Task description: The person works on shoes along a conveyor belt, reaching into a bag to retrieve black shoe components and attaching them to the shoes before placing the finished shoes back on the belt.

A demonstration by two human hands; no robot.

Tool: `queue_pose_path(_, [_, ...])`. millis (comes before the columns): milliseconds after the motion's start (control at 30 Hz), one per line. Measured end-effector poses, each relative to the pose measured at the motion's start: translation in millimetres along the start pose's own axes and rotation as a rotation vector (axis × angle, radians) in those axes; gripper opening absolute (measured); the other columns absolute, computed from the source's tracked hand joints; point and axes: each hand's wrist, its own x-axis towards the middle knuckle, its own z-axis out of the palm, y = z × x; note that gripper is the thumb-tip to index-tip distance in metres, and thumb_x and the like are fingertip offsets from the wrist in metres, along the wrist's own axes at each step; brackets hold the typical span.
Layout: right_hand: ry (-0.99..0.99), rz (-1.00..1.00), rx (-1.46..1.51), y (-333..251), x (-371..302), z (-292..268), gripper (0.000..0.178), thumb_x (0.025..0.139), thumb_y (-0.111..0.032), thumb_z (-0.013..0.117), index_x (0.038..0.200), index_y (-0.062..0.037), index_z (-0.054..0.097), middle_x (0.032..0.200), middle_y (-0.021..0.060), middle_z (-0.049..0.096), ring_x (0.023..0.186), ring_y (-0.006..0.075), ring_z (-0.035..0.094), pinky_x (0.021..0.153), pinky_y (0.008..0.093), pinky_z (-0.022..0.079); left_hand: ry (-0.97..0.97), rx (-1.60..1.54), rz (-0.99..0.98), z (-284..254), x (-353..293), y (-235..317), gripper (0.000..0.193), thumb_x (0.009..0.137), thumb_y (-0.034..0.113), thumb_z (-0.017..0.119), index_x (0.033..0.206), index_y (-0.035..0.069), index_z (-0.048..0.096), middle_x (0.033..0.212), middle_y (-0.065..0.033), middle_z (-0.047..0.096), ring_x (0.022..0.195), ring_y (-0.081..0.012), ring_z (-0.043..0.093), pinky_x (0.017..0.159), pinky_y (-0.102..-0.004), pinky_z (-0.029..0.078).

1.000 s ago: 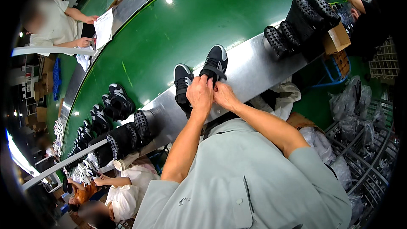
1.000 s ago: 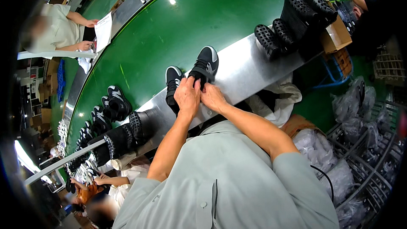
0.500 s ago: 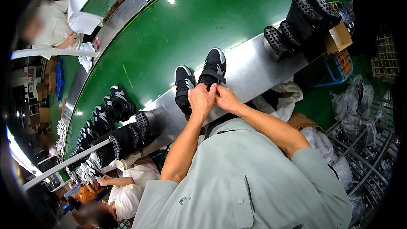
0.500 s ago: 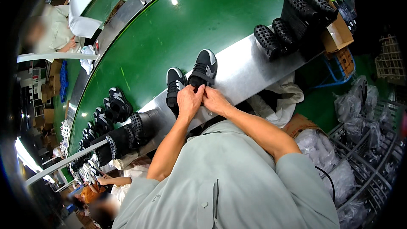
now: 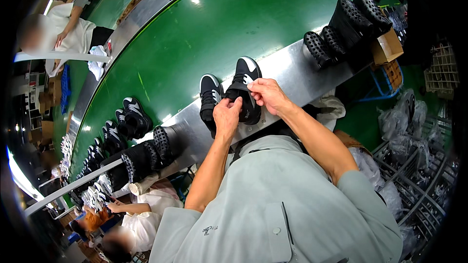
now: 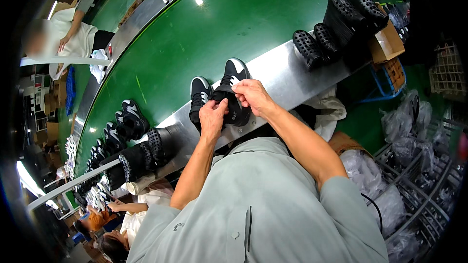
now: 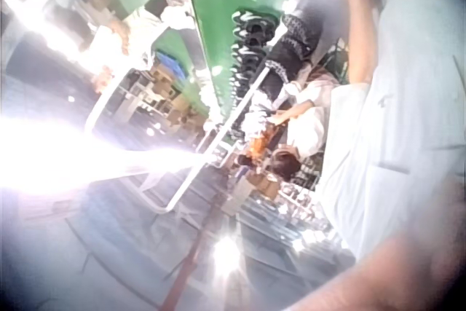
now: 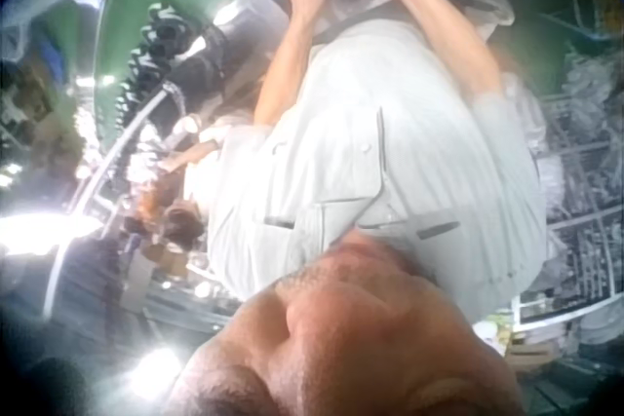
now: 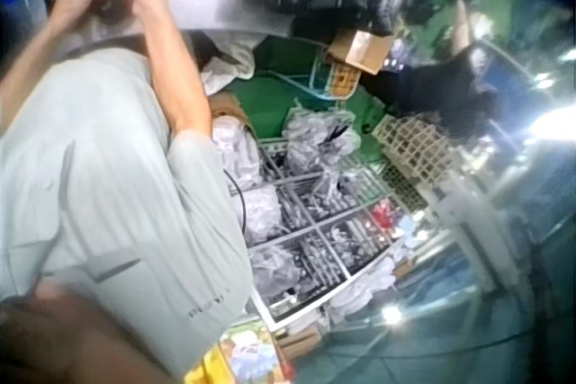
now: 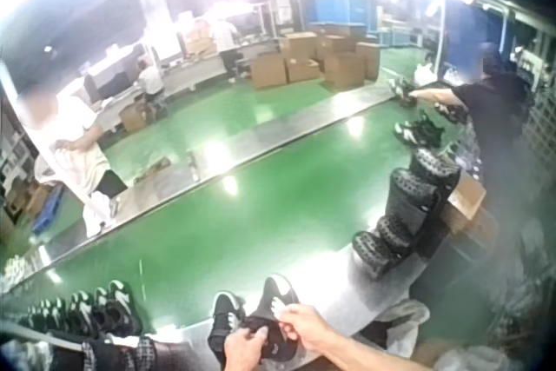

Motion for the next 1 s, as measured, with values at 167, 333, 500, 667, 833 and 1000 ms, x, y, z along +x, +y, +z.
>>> queue_pose_path(167, [0.044, 0.111, 0.104, 4, -4, -2, 0.013, 0.093, -0.014, 0.071, 0.085, -0.0048, 0.065, 0.074, 0.0007, 0.058, 0.058, 0.0076, 0.052, 0.045, 0.0224, 0.040, -0.008, -0.012, -0.031, -2, 1, -9, 0.037, 0.089, 0.029, 0.076, 0.089, -0.008, 0.072, 0.077, -0.0105, 0.072, 0.068, -0.0149, 0.065, 0.065, -0.0290, 0.050])
queue_pose_path(333, [0.072, 0.117, 0.036, 8, -5, -6, 0.013, 0.093, -0.014, 0.071, 0.086, -0.0044, 0.065, 0.074, 0.0014, 0.059, 0.058, 0.0086, 0.051, 0.046, 0.0235, 0.040, -0.009, -0.020, -0.059, -2, 2, -11, 0.039, 0.090, 0.032, 0.075, 0.089, -0.007, 0.073, 0.076, -0.0101, 0.072, 0.067, -0.0149, 0.063, 0.064, -0.0295, 0.050])
queue_pose_path(500, [0.089, 0.105, -0.011, 25, -14, -2, 0.014, 0.093, -0.015, 0.071, 0.086, -0.0044, 0.065, 0.075, 0.0021, 0.059, 0.058, 0.0090, 0.051, 0.046, 0.0238, 0.040, 0.032, -0.161, -0.084, 2, 1, -13, 0.030, 0.090, 0.022, 0.077, 0.081, -0.007, 0.070, 0.073, -0.0068, 0.067, 0.066, -0.0122, 0.058, 0.064, -0.0257, 0.045])
queue_pose_path(667, [0.115, 0.111, -0.127, 35, -13, 0, 0.018, 0.097, -0.018, 0.070, 0.083, -0.0073, 0.064, 0.074, -0.0007, 0.059, 0.061, 0.0076, 0.052, 0.049, 0.0224, 0.041, 0.035, -0.176, -0.092, 4, -3, -8, 0.030, 0.090, 0.022, 0.077, 0.082, -0.007, 0.071, 0.073, -0.0064, 0.067, 0.065, -0.0114, 0.057, 0.063, -0.0248, 0.045])
queue_pose_path(833, [0.115, 0.110, -0.213, 39, -14, 0, 0.019, 0.098, -0.019, 0.069, 0.083, -0.0074, 0.064, 0.074, -0.0013, 0.058, 0.062, 0.0073, 0.051, 0.049, 0.0225, 0.041, 0.038, -0.131, -0.093, 5, -7, -3, 0.030, 0.090, 0.022, 0.076, 0.085, -0.007, 0.072, 0.075, -0.0073, 0.068, 0.066, -0.0108, 0.058, 0.062, -0.0250, 0.045])
queue_pose_path(1000, [0.110, 0.047, -0.283, 48, -7, -15, 0.024, 0.096, -0.025, 0.069, 0.085, -0.0040, 0.066, 0.076, 0.0022, 0.062, 0.062, 0.0103, 0.054, 0.049, 0.0288, 0.044, 0.016, 0.088, 0.176, 17, -10, -11, 0.027, 0.093, 0.020, 0.072, 0.100, -0.006, 0.074, 0.084, -0.0103, 0.073, 0.074, -0.0139, 0.065, 0.070, -0.0287, 0.052])
